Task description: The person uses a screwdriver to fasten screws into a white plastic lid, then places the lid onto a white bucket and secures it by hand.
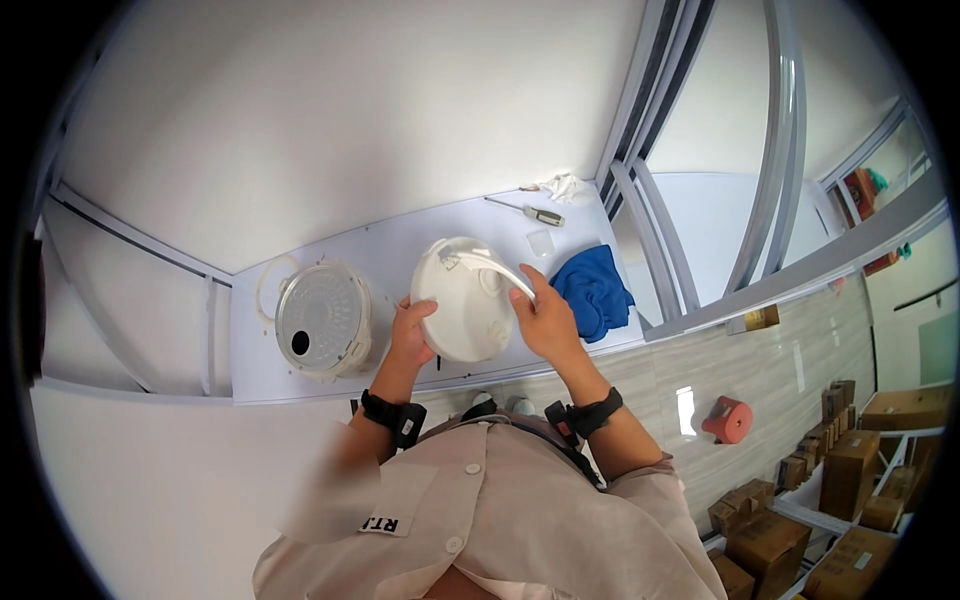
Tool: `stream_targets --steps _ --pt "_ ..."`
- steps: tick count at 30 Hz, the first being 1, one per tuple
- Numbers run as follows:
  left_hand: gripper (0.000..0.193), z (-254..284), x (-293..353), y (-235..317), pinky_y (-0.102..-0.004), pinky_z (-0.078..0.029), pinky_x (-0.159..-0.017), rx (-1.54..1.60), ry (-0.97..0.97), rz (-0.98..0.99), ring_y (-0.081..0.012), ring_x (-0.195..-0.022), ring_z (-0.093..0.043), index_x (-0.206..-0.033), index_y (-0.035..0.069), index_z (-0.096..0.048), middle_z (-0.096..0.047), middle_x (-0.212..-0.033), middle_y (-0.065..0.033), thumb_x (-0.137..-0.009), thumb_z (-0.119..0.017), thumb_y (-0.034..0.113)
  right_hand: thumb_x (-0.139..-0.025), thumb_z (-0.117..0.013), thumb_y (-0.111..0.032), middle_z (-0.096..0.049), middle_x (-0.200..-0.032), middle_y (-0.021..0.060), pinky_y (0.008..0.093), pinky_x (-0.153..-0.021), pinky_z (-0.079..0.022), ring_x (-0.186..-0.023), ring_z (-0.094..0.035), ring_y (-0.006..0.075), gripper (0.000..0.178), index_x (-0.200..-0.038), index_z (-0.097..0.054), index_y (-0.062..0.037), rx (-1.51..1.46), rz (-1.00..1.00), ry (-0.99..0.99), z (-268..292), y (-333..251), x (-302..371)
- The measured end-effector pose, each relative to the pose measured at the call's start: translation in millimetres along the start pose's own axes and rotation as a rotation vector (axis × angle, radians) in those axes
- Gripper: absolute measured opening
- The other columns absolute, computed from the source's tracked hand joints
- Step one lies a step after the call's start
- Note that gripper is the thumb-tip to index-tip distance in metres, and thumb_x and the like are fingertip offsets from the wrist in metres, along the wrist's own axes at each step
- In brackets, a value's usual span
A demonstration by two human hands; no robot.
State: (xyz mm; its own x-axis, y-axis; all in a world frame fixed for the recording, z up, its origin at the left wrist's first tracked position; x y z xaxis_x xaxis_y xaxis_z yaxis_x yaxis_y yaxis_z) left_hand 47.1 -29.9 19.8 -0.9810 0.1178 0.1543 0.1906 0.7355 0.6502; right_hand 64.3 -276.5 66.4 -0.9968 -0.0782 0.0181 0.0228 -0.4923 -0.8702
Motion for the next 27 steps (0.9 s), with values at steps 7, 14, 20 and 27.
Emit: stream_targets --steps 7,14,20,27 --pt "0.051 2 1 0 -0.0483 -0.061 -0.1 -0.006 -0.026 0.01 -0.0345 -0.113 -0.073 -0.136 -0.008 -0.062 -0.07 -0.129 -0.0225 -0.087 -0.066 0.004 -0.108 -0.061 -0.034 -0.06 -0.097 0.0152 0.0385 -0.075 -0.053 -0.08 -0.062 0.0292 0.05 -0.154 -0.057 -0.015 0.092 0.202 0.062 -8 0 6" --pt "0.052 -9 4 5 -0.0476 -0.062 -0.098 -0.012 -0.061 0.004 -0.0343 -0.112 -0.073 -0.137 -0.008 -0.061 -0.071 -0.128 -0.0218 -0.086 -0.067 0.004 -0.104 -0.067 -0.02 -0.055 -0.093 0.0111 0.035 -0.07 -0.049 -0.074 -0.056 0.0235 0.058 -0.16 -0.05 -0.0207 0.003 0.324 -0.071 -10 -17 15" --pt "0.055 -7 10 10 -0.0478 -0.061 -0.099 -0.02 -0.086 -0.004 -0.035 -0.112 -0.073 -0.137 -0.009 -0.061 -0.071 -0.128 -0.0226 -0.083 -0.064 0.002 -0.102 -0.07 -0.017 -0.057 -0.095 0.0111 0.0334 -0.069 -0.048 -0.072 -0.055 0.0211 0.063 -0.161 -0.049 -0.0231 -0.101 0.348 -0.177 -9 -21 15" --pt "0.06 -5 19 15 -0.0484 -0.061 -0.1 -0.082 -0.101 0.013 -0.0359 -0.115 -0.072 -0.14 -0.009 -0.057 -0.069 -0.13 -0.0237 -0.082 -0.063 0.003 -0.101 -0.07 -0.014 -0.06 -0.099 0.0108 0.0315 -0.071 -0.049 -0.072 -0.055 0.02 0.066 -0.162 -0.047 -0.0225 -0.138 0.385 -0.237 -12 -18 16"
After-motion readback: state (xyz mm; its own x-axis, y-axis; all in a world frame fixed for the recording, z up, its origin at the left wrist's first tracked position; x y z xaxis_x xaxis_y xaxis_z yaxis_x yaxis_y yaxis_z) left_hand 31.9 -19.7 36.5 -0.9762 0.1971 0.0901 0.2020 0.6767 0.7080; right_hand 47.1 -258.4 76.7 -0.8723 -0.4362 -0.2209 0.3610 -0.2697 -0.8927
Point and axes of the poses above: each hand's wrist, its own x-axis away from the middle knuckle, its own z-axis out of the back of the hand, y = z × x, the point moved 1 cm from there along -x, towards the middle knuckle
